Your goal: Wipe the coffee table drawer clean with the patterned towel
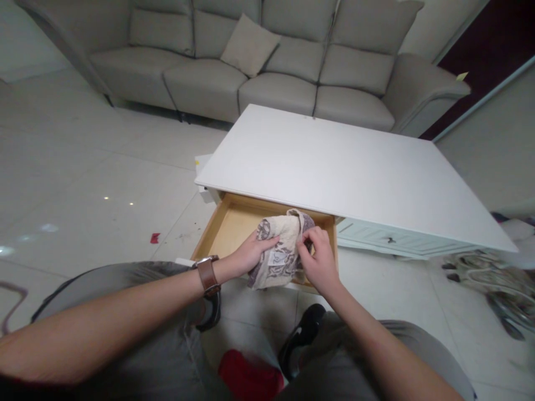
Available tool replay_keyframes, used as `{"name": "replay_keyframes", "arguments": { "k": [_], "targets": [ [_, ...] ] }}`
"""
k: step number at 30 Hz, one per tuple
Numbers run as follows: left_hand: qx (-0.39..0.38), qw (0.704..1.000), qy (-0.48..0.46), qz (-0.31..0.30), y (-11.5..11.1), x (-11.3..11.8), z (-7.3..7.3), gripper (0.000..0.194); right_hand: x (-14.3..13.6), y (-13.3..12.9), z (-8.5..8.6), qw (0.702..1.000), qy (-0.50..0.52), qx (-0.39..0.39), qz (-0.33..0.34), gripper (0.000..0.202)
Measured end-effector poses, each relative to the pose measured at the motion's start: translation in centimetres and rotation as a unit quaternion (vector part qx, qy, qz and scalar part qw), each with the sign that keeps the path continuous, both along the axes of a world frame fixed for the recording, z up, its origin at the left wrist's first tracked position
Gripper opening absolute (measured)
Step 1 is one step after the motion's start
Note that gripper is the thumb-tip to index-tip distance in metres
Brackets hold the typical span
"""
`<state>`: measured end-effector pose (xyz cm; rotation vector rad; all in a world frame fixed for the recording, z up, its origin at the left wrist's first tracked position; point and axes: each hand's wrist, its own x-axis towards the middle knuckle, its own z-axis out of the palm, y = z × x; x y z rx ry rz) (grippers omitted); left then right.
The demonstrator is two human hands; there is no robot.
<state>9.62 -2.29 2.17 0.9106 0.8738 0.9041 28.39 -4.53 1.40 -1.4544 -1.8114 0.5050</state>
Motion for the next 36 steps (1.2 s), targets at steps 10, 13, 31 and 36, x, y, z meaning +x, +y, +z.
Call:
{"name": "replay_keyframes", "arguments": {
  "k": [10,13,31,36],
  "targets": [
    [0.002,0.998,0.029,-0.050,-0.1,-0.2,0.5,0.061,-1.1,-0.9,-0.7,0.994,-0.023,-0.019,0.106,0.007],
    [0.067,0.994,0.073,-0.054,0.1,-0.6,0.0,0.062,-1.2,-1.3,-0.7,0.991,-0.031,-0.022,0.128,0.010],
    [0.373,0.727,0.566,-0.107,6.0,-4.8,-5.8,0.066,-0.7,-2.0,-0.4,0.907,-0.331,-0.169,0.200,0.024],
    [0.284,0.693,0.608,-0.262,7.2,-3.9,-11.2,0.105,2.2,-0.9,-2.4,0.855,-0.397,-0.281,0.179,0.039]
  ]
}}
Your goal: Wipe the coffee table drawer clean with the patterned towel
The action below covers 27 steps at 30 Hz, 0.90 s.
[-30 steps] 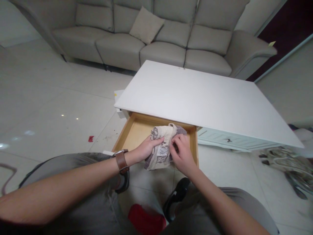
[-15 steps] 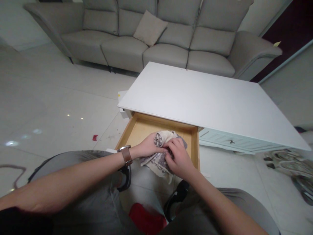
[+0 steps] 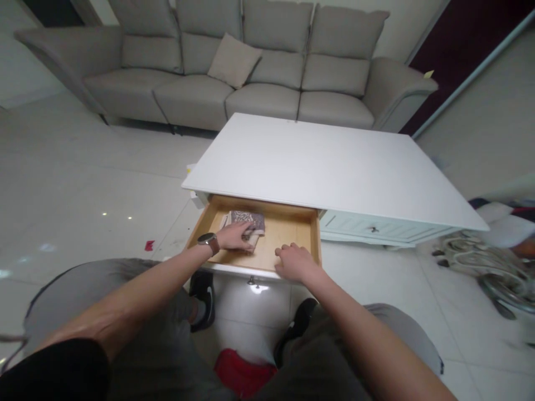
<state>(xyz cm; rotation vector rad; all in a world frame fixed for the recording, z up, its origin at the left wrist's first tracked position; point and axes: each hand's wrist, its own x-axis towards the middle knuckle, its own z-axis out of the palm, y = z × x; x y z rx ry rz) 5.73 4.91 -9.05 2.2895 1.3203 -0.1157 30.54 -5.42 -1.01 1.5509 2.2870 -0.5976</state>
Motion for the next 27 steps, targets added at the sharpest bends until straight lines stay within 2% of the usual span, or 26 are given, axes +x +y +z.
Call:
{"name": "replay_keyframes", "arguments": {
  "k": [3,7,10,12,16,19,24,27],
  "targets": [
    [-0.033,0.995,0.070,0.059,0.4,1.0,-2.7,0.115,3.6,1.7,-1.6,0.996,-0.023,-0.001,-0.082,0.052],
    [-0.073,0.979,0.143,0.122,0.4,1.8,-5.7,0.126,8.4,3.1,-5.5,0.977,-0.068,-0.028,-0.200,0.057],
    [-0.077,0.978,0.142,0.129,0.5,2.3,-7.1,0.122,10.2,2.8,-8.5,0.970,-0.065,-0.056,-0.228,0.055],
    [-0.058,0.980,0.135,0.132,0.9,2.7,-7.5,0.121,10.6,2.3,-9.6,0.971,-0.053,-0.063,-0.225,0.049],
    [-0.024,0.976,0.110,0.188,2.2,3.5,-8.1,0.129,10.6,1.8,-9.9,0.974,-0.055,-0.073,-0.205,0.042],
    [-0.030,0.966,0.108,0.234,2.9,3.9,-8.9,0.120,10.6,1.7,-9.5,0.975,-0.063,-0.085,-0.194,0.041],
    [-0.019,0.964,0.120,0.239,3.1,4.6,-9.7,0.111,10.4,1.7,-8.8,0.976,-0.072,-0.099,-0.180,0.043],
    [-0.023,0.968,0.105,0.227,2.9,6.8,-9.7,0.103,10.2,1.9,-8.3,0.974,-0.092,-0.117,-0.169,0.045]
  ]
}}
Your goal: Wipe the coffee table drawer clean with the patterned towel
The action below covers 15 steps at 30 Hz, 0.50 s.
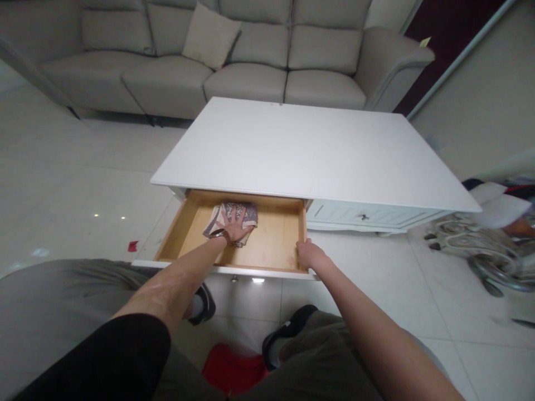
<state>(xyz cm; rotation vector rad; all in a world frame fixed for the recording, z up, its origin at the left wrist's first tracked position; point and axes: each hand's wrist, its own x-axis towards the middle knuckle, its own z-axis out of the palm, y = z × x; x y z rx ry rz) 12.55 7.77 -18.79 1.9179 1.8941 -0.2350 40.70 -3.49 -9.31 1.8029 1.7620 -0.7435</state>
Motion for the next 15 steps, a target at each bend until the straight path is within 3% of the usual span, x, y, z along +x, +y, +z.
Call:
{"name": "replay_keyframes", "arguments": {
  "k": [4,9,12,15],
  "targets": [
    [-0.016,0.997,-0.049,-0.059,-0.4,7.2,-0.2,0.082,-0.2,0.8,0.6,0.999,-0.014,-0.021,0.034,0.045],
    [-0.058,0.991,-0.077,-0.096,-1.2,17.7,-0.1,0.088,-0.4,1.5,1.1,0.997,-0.019,-0.034,0.062,0.048],
    [-0.068,0.992,-0.072,-0.075,-1.3,19.5,0.2,0.095,-0.3,1.7,1.1,0.997,-0.019,-0.035,0.072,0.052],
    [-0.093,0.984,-0.106,-0.111,-1.1,17.4,0.6,0.092,-0.2,1.8,1.1,0.996,-0.008,-0.036,0.079,0.056]
  ]
}}
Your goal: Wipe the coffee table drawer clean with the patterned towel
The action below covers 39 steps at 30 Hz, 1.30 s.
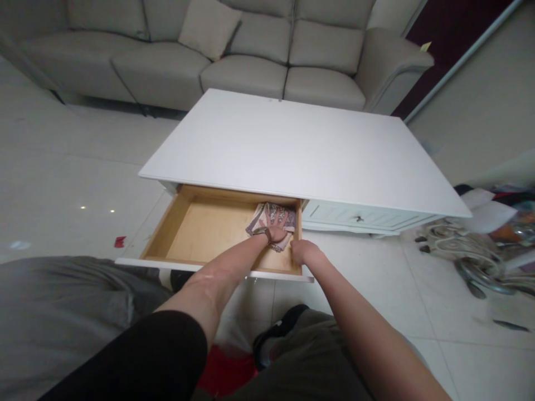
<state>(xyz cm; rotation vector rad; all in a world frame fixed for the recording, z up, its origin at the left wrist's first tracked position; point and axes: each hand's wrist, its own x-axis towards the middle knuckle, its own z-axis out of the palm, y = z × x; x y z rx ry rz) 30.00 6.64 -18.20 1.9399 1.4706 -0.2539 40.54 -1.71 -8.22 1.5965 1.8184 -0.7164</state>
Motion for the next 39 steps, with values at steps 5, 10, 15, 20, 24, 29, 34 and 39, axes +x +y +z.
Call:
{"name": "replay_keyframes", "arguments": {
  "k": [5,10,15,20,24,29,34,39],
  "targets": [
    [-0.054,0.992,-0.006,-0.110,-0.6,-4.2,0.9,0.101,0.0,0.1,0.1,1.000,0.011,-0.008,0.009,0.056],
    [-0.009,0.992,0.037,-0.120,-2.7,-3.8,1.5,0.106,-0.3,0.1,0.3,1.000,-0.003,-0.003,0.012,0.050],
    [-0.017,0.988,0.061,-0.144,-4.7,-2.9,2.0,0.113,-0.4,0.0,0.2,1.000,-0.014,-0.002,0.016,0.050],
    [-0.026,0.985,0.082,-0.149,-5.2,-3.9,2.6,0.113,-0.3,-0.1,-0.1,1.000,-0.016,-0.004,0.018,0.051],
    [0.005,0.985,0.100,-0.141,-3.6,-7.3,3.2,0.111,-0.2,-0.5,0.1,1.000,-0.018,0.003,0.019,0.057],
    [0.011,0.981,0.161,-0.106,-1.8,-15.0,2.5,0.116,-0.1,-0.8,0.5,1.000,-0.011,0.013,0.014,0.051],
    [0.036,0.971,0.234,-0.045,-1.2,-24.4,1.1,0.116,-0.1,-0.9,0.6,1.000,-0.007,0.013,0.010,0.048],
    [0.092,0.970,0.225,-0.023,-0.9,-29.3,0.9,0.105,0.0,-1.0,0.4,1.000,-0.006,0.017,0.009,0.047]
  ]
}}
